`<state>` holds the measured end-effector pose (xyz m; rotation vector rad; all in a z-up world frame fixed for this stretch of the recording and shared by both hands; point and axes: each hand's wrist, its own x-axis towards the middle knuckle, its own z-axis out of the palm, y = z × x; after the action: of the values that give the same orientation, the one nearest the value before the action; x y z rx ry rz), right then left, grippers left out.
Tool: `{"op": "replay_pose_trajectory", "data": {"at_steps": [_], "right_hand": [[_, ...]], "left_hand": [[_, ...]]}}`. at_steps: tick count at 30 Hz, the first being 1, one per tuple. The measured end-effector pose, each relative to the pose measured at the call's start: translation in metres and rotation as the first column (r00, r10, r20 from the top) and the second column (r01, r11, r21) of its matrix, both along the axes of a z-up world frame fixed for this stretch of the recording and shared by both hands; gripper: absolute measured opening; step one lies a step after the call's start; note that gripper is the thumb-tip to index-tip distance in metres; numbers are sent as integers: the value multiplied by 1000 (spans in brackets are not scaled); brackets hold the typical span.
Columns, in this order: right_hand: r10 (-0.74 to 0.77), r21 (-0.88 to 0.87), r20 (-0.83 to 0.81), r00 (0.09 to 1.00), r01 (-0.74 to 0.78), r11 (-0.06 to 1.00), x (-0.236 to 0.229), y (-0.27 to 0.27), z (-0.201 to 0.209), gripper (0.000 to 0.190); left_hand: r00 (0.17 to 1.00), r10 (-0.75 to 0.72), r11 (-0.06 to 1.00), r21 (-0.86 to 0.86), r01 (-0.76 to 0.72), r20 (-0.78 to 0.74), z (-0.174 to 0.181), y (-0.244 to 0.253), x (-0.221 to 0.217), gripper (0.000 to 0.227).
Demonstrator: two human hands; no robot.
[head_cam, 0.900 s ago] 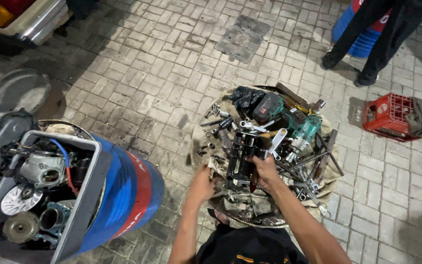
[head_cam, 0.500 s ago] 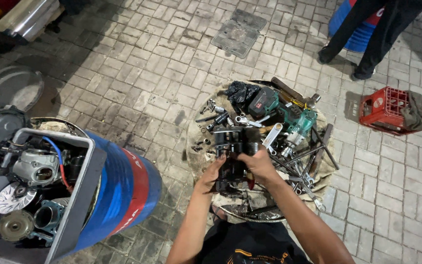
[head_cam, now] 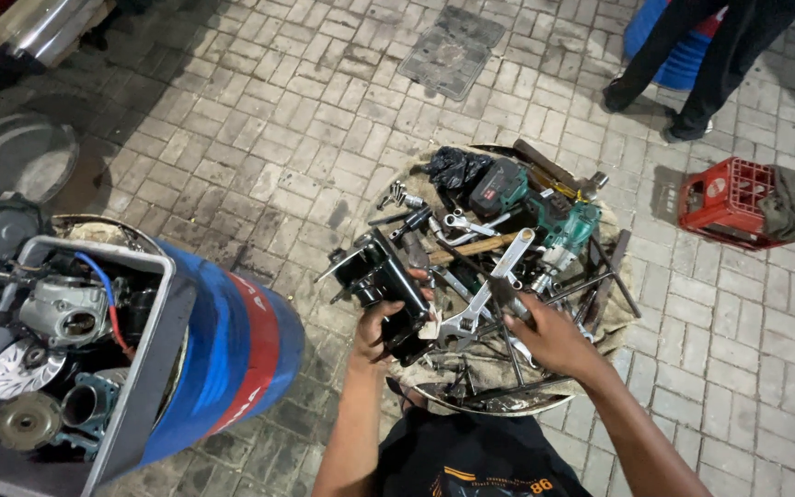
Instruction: Cleaning a metal car component using a small brush while rotating it for full coverage.
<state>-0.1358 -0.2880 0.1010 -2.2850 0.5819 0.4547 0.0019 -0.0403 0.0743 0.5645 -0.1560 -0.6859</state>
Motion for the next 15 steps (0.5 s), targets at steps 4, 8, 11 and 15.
{"op": "replay_pose_trajectory", "data": {"at_steps": [4,8,11,15], "right_hand": [[-5,348,34,999,-7,938,-20,1,3,70],[-244,646,-32,969,206,735,-28,10,-37,52],[-291,741,-47,956,228,631,-31,27,-54,19],[-339,811,-456,823,541,224,-17,53,-15,35]], "left_hand": [[988,130,990,-64,-125,82,-12,9,9,57],[954,224,974,-72,-213,198,17,18,12,51],[915,280,958,-17,-288,292,25,24,13,49],[858,294,941,30,-337,421,51,35,5,37]]}}
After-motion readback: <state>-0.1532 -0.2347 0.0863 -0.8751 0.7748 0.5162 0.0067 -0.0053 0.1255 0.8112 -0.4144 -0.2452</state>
